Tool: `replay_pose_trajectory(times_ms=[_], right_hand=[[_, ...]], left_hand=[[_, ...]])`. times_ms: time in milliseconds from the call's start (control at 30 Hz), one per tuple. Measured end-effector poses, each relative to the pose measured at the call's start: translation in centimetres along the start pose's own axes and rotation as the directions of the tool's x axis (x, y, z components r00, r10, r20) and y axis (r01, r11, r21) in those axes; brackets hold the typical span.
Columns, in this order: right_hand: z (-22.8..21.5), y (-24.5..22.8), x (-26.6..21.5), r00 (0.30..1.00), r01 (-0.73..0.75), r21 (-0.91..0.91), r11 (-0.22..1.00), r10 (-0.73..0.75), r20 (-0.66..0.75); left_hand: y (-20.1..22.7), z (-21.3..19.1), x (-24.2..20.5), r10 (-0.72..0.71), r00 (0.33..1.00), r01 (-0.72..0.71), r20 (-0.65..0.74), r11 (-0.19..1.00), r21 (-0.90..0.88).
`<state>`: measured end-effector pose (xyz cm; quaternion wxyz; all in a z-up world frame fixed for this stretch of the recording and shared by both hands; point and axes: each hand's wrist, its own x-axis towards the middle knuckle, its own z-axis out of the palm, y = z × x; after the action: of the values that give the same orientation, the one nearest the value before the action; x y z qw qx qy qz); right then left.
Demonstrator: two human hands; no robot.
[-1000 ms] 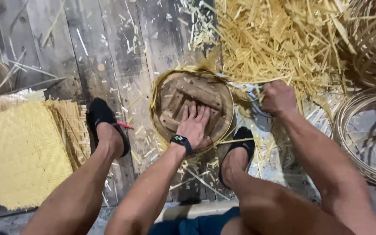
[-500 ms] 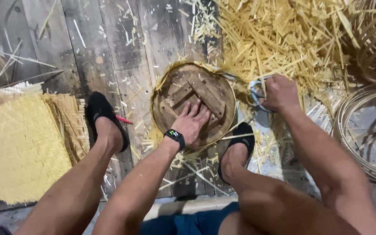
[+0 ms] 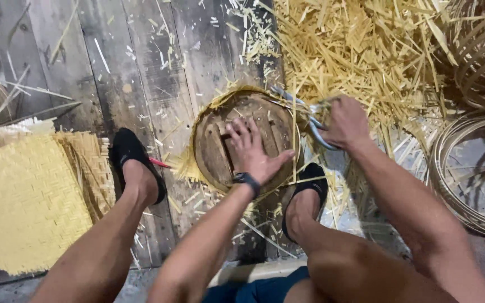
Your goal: Assemble and trim bamboo trays using pre-woven mats and hoops.
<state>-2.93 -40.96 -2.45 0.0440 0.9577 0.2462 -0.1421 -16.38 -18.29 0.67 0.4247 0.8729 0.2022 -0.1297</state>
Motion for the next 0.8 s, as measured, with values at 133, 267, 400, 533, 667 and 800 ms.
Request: replay_pose_trajectory(times_ms=[133,267,400,533,667,800], right_hand=[[-0.7,-1.3,1.6,0.994,-0.010,-0.008,1.000,0.011,0.110],[1.6,2.4,-0.2,0.987,0.114,0.158,0.981,-0.093,-0.134],[0.6,0.9,-0.9,0.989,0.093,0.092,0.991,-0.081,-0.123],[0.4,-1.9,2.1,0.999,0.039,-0.030,0.999,-0.040,-0.035],[3.2,1.8,1.0,0.996,0.028,0.058,0.998,-0.032,0.078],[2.7,1.6,-0.6,0.998,0.046,0.063,0.997,-0.049,0.041]], left_hand=[[-2.0,2.3,0.0,0.162,0.967,-0.116,-0.197,0.967,0.226],[-2.9,0.3,-0.3,0.222,0.975,-0.210,-0.027,0.949,0.234],[-3.3,-0.6,-1.2,0.342,0.936,-0.352,0.084,0.898,0.264],[-3.4,-1.1,-1.4,0.353,0.929,-0.370,0.116,0.903,0.220],[-3.5,-3.2,-0.8,0.349,0.908,-0.403,0.231,0.880,0.251],[-4.5,-3.5,-1.1,0.377,0.855,-0.473,0.356,0.848,0.239]])
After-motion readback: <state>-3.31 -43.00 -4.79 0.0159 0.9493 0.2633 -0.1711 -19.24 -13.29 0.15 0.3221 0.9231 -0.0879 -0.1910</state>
